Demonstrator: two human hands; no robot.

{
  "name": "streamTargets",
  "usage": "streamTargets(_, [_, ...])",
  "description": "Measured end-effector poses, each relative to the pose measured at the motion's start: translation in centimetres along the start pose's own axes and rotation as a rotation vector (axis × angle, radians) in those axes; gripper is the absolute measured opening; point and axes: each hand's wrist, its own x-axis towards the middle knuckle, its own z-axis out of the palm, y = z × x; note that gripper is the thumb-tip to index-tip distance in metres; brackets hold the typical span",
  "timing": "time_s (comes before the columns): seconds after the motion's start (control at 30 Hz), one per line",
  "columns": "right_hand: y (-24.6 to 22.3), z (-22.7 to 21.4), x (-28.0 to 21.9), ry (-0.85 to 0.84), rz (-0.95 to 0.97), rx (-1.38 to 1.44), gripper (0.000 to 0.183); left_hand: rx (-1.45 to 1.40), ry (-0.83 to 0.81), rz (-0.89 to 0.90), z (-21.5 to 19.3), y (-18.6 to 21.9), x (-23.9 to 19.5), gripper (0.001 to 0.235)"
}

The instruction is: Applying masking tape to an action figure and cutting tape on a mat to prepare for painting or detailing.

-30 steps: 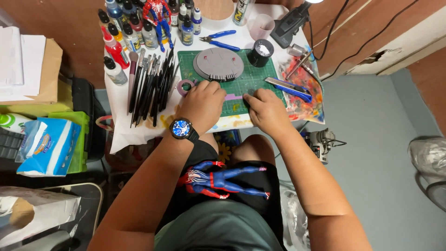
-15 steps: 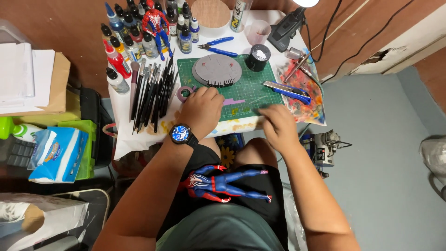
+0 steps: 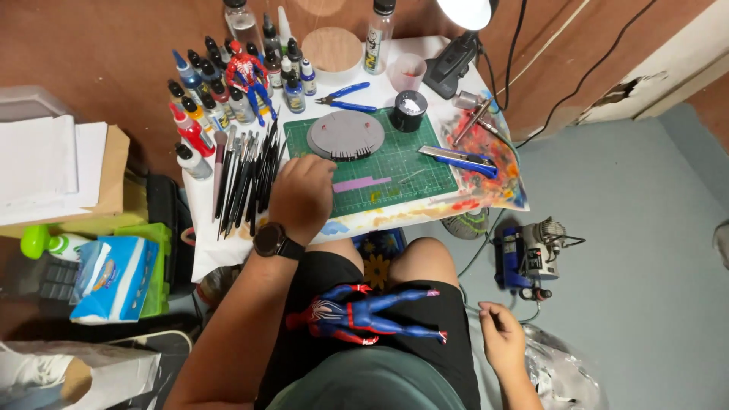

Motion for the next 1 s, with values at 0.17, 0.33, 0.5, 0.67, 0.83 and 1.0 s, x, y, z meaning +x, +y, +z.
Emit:
streamTargets(0.17, [-11.9, 1.2, 4.1, -0.026, -0.384, -0.005, 0.014, 0.045, -0.071, 0.107, 1.4, 1.7, -0.6, 0.018])
streamTargets(0.33, [-23.5, 7.1, 10.6, -0.088, -0.787, 0.015, 0.013, 0.089, 0.034, 0.17, 5.5, 1.1, -2.3, 0.01])
streamTargets(0.5, [-24.7, 13.8, 17.4, -0.178, -0.826, -0.464, 0.016, 0.119, 0.05, 0.128, 4.9, 1.4, -2.2, 0.01])
streamTargets(0.67, [-23.4, 15.8, 17.5, 0.018, -1.009, -0.617, 0.006, 0.056, 0.118, 0.071, 3.9, 2.0, -2.2, 0.019])
streamTargets(0.83, [-22.7, 15.6, 17.5, 0.109, -1.096, -0.68, 0.004, 0.082, 0.115, 0.092, 5.2, 1.3, -2.8, 0.018])
streamTargets(1.0, [-22.1, 15.8, 18.2, 0.063, -1.118, -0.626, 0.006, 0.087, 0.046, 0.087, 6.0, 0.8, -3.2, 0.013])
